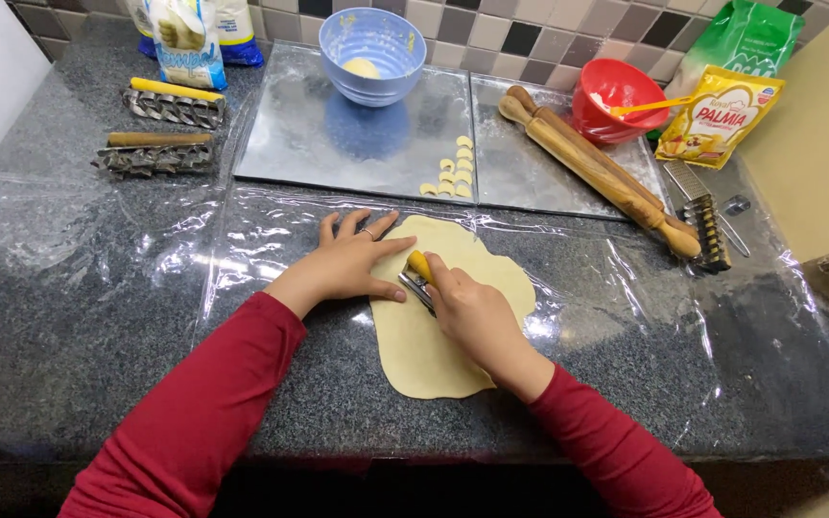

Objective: Cutting and shaping dough into small decorative pastries using a roller cutter and manual folding.

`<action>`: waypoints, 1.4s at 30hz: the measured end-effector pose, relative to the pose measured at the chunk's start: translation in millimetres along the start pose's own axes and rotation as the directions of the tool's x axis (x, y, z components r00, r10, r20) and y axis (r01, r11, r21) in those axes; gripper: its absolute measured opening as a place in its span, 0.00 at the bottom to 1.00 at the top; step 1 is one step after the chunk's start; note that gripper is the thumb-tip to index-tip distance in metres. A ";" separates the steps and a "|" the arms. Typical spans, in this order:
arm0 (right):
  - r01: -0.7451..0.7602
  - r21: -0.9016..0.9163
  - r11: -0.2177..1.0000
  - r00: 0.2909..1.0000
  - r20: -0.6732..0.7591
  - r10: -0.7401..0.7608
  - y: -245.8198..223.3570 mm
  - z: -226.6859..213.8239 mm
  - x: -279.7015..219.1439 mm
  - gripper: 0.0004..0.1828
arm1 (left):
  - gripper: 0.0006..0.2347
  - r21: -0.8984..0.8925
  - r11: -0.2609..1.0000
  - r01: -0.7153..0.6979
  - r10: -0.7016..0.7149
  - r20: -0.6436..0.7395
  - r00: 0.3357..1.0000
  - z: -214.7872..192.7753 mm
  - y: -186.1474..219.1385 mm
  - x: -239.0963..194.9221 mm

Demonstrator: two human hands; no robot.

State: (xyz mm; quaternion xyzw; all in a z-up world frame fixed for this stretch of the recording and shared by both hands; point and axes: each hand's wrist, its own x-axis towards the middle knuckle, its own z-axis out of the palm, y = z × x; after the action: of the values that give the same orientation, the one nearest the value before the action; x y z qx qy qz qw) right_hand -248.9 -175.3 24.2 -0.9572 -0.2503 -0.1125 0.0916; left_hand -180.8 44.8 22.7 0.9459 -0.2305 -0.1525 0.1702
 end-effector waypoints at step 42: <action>0.178 0.111 0.978 0.978 -0.129 -0.164 25.2 21.8 24.5 0.05 | 0.39 0.064 0.998 -0.004 0.006 -0.028 1.000 4.7 0.2 1.9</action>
State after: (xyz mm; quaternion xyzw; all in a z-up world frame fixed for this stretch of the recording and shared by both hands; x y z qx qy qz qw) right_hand -211.8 -180.7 6.7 -0.9164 -0.3322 -0.1613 0.1545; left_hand -181.0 42.5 18.1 0.9523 -0.2351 -0.1311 0.1435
